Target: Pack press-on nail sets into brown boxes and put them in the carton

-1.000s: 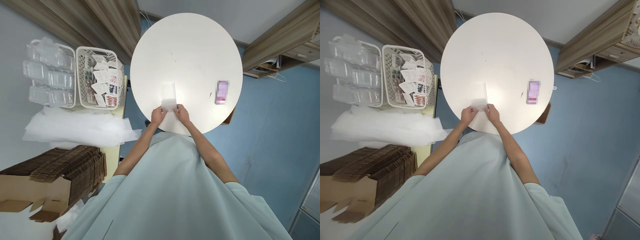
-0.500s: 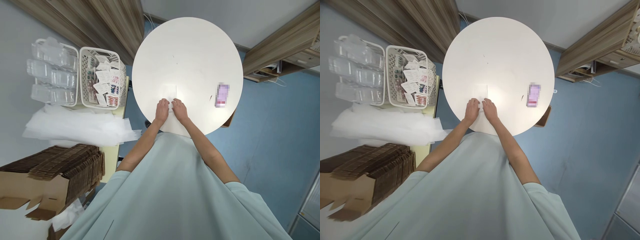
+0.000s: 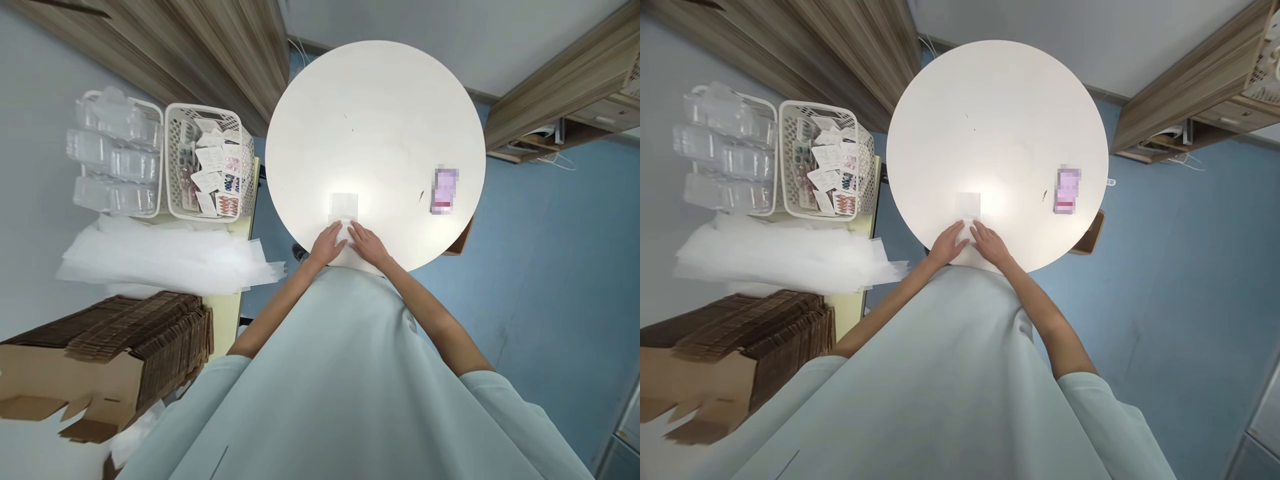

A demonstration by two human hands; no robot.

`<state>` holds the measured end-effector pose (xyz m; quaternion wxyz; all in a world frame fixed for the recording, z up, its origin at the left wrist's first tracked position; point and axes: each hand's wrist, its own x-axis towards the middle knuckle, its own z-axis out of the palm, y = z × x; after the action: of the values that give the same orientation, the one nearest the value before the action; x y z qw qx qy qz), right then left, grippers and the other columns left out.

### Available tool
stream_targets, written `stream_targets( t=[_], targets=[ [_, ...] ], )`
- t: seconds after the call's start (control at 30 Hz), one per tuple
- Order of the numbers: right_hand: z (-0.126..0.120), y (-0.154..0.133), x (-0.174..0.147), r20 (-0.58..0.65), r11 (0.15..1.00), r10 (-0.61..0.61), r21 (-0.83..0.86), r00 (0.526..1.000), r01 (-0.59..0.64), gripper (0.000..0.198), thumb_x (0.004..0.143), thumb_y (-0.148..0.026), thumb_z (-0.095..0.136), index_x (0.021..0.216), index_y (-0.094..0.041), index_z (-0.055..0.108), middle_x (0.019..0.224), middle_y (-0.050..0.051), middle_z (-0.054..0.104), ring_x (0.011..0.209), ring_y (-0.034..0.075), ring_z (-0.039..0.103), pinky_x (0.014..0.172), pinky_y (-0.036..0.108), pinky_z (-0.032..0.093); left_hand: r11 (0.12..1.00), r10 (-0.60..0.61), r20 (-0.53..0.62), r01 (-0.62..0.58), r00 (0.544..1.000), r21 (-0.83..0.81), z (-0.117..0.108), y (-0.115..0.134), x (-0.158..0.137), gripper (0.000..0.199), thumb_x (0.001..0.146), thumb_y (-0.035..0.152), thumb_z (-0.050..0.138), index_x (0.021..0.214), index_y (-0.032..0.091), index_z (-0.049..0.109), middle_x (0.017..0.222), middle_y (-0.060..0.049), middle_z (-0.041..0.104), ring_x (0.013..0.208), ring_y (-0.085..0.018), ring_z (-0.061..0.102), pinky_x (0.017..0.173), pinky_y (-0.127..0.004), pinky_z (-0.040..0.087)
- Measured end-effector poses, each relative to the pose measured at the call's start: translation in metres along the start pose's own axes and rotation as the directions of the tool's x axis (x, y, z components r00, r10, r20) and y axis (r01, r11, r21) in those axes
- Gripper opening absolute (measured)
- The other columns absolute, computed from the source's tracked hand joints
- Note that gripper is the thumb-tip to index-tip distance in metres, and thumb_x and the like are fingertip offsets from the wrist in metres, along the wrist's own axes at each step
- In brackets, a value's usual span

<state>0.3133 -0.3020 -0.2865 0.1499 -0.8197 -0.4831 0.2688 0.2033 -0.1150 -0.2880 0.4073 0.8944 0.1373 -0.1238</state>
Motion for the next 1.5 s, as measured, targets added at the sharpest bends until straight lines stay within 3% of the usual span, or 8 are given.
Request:
stream_targets(
  t=[0.17,0.33,0.57,0.77,0.9,1.03,1.33,1.5],
  targets=[
    [0.007,-0.004,-0.029,-0.003,0.997,-0.010,0.070,1.000,0.010,0.058,0.115,-0.037,0.042,0.166,-0.010,0.043,0.177,0.021,0.035,0.163,0.032,0.041,0.129,0.051,0.041,0.997,-0.039,0.037,0.042,0.999,-0.064,0.009,0.003,-0.030,0.082,0.094,0.052,0.080,0.163,0.020,0.049,0.174,-0.015,0.045,0.162,-0.032,0.042,0.136,-0.047,0.032],
    [-0.001,-0.008,-0.018,-0.048,0.972,0.163,0.176,0.985,-0.152,0.051,0.117,-0.042,0.039,0.160,-0.018,0.052,0.167,0.016,0.054,0.148,0.030,0.058,0.119,0.045,0.050,0.968,-0.212,-0.046,0.203,0.976,-0.145,0.001,0.004,-0.020,0.050,0.101,0.028,0.067,0.150,0.021,0.062,0.159,-0.011,0.064,0.146,-0.029,0.061,0.125,-0.043,0.045],
    [-0.014,-0.009,0.021,-0.064,0.860,0.434,0.326,0.899,-0.392,0.036,0.115,-0.045,0.045,0.126,-0.019,0.068,0.123,0.011,0.075,0.103,0.025,0.070,0.087,0.035,0.056,0.873,-0.475,-0.141,0.445,0.869,-0.197,-0.010,0.014,0.012,0.018,0.099,0.039,0.073,0.099,0.021,0.070,0.106,-0.009,0.080,0.099,-0.027,0.072,0.089,-0.036,0.054],
    [-0.018,-0.012,0.050,-0.062,0.732,0.624,0.396,0.779,-0.555,0.031,0.108,-0.036,0.058,0.133,-0.020,0.066,0.125,0.013,0.073,0.105,0.027,0.070,0.089,0.039,0.058,0.793,-0.598,-0.150,0.554,0.788,-0.252,-0.014,0.017,0.034,0.023,0.096,0.036,0.079,0.105,0.021,0.064,0.108,-0.007,0.076,0.097,-0.023,0.069,0.087,-0.033,0.049],
    [-0.028,-0.017,0.060,-0.136,0.886,0.449,0.198,0.883,-0.420,0.051,0.105,-0.017,0.051,0.157,-0.018,0.053,0.160,0.018,0.055,0.139,0.032,0.057,0.108,0.046,0.053,0.818,-0.568,-0.118,0.543,0.814,-0.192,-0.019,0.014,0.042,0.031,0.096,0.035,0.080,0.118,0.021,0.064,0.118,-0.009,0.074,0.108,-0.026,0.068,0.094,-0.035,0.049],
    [-0.038,-0.019,0.064,-0.033,0.978,0.209,0.021,0.977,-0.209,0.053,0.106,-0.005,0.039,0.154,-0.017,0.058,0.168,0.017,0.050,0.155,0.030,0.044,0.123,0.048,0.040,0.864,-0.501,-0.078,0.492,0.862,-0.105,-0.023,0.013,0.044,0.029,0.099,0.031,0.074,0.124,0.021,0.063,0.124,-0.012,0.072,0.117,-0.029,0.066,0.101,-0.039,0.049],
    [-0.027,-0.037,0.047,-0.038,0.931,0.365,-0.007,0.930,-0.365,0.025,0.109,-0.027,0.053,0.121,-0.016,0.072,0.124,0.020,0.071,0.112,0.034,0.066,0.102,0.048,0.051,0.854,-0.518,-0.208,0.486,0.830,-0.187,-0.022,0.008,0.025,0.038,0.096,0.030,0.077,0.129,0.023,0.058,0.140,-0.015,0.060,0.129,-0.031,0.061,0.107,-0.043,0.050],
    [-0.014,-0.050,0.040,-0.021,0.839,0.535,0.133,0.845,-0.528,0.016,0.108,-0.028,0.058,0.105,-0.021,0.073,0.110,0.011,0.074,0.093,0.026,0.069,0.083,0.038,0.054,0.792,-0.599,-0.170,0.548,0.783,-0.270,-0.021,0.004,0.014,0.028,0.099,0.033,0.074,0.116,0.024,0.054,0.120,-0.009,0.069,0.112,-0.026,0.068,0.101,-0.041,0.051]
  ],
)
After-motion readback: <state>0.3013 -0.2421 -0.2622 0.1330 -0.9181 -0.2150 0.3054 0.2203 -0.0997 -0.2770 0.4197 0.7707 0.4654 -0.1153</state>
